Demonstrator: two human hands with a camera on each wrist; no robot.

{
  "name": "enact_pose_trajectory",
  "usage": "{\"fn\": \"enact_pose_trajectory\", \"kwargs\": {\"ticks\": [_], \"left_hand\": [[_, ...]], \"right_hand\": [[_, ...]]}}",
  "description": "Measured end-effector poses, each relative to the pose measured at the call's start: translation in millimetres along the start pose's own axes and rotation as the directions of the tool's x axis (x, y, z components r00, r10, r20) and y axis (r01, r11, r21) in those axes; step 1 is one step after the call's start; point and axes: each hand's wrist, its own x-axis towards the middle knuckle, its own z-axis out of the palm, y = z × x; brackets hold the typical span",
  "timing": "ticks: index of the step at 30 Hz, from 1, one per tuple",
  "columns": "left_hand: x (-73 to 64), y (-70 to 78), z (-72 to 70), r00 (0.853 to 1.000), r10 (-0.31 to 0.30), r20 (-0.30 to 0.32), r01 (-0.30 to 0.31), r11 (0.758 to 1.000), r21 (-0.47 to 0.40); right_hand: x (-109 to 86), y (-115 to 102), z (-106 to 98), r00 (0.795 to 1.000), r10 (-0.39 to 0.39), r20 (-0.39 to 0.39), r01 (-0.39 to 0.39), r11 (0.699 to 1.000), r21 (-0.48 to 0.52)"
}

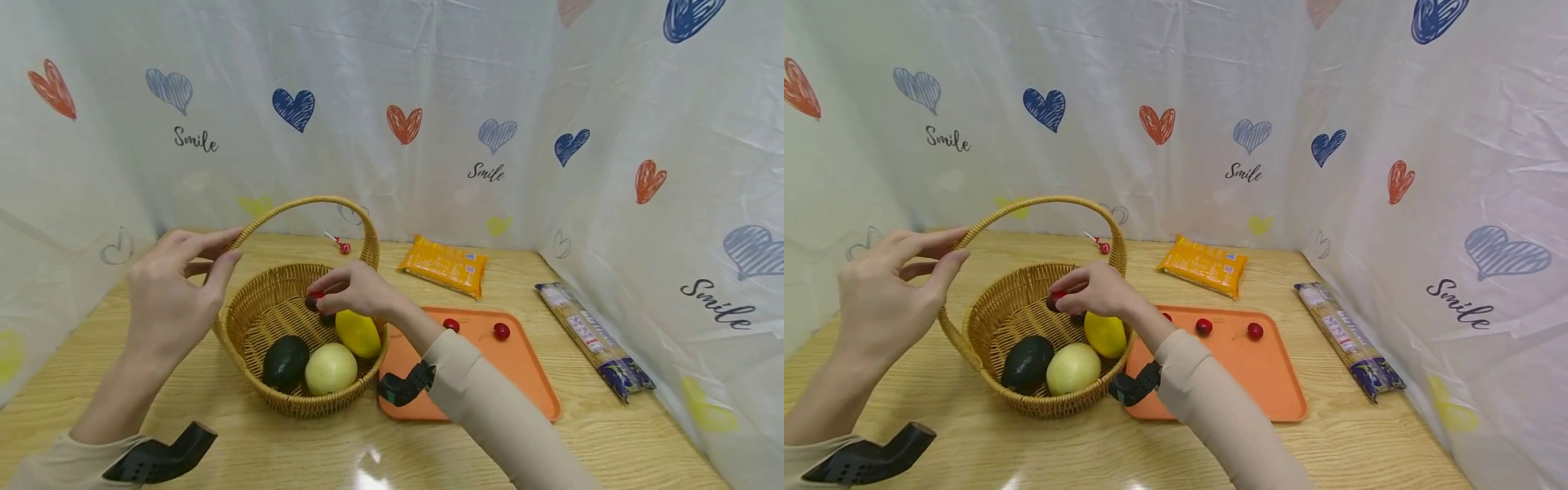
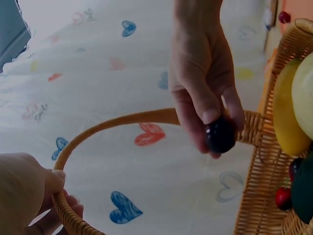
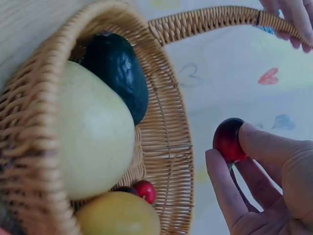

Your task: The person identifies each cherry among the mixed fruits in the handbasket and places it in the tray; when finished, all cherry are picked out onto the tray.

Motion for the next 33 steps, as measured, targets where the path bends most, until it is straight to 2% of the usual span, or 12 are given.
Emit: {"fn": "enact_pose_trajectory", "kwargs": {"ticks": [6,10,15,18,28,33], "left_hand": [[0.1,0.2,-0.1,1.0,0.007,-0.003,-0.007,1.0,0.002],[0.0,0.5,-0.9,1.0,0.005,-0.004,-0.005,1.0,0.0],[0.7,1.3,-2.6,1.0,-0.003,0.0,0.003,1.0,0.004],[0.4,1.6,-3.8,1.0,-0.005,-0.001,0.005,1.0,0.005],[-0.1,2.1,-4.5,1.0,0.001,0.003,-0.001,1.0,0.016],[0.4,1.8,-2.8,1.0,-0.01,0.014,0.01,1.0,0.002]], "right_hand": [[-17.4,10.5,-11.7,0.999,-0.04,-0.019,0.039,0.996,-0.081],[-33.6,22.8,-23.8,0.997,-0.048,-0.057,0.045,0.998,-0.05],[-56.4,38.1,-40.2,0.993,-0.009,-0.12,0.015,0.999,0.047],[-69.2,47.0,-46.0,0.99,0.008,-0.142,0.0,0.998,0.06],[-102.0,90.7,-48.1,0.989,0.045,-0.139,-0.041,0.999,0.03],[-109.8,112.9,-44.6,0.989,0.06,-0.134,-0.067,0.997,-0.047]]}}
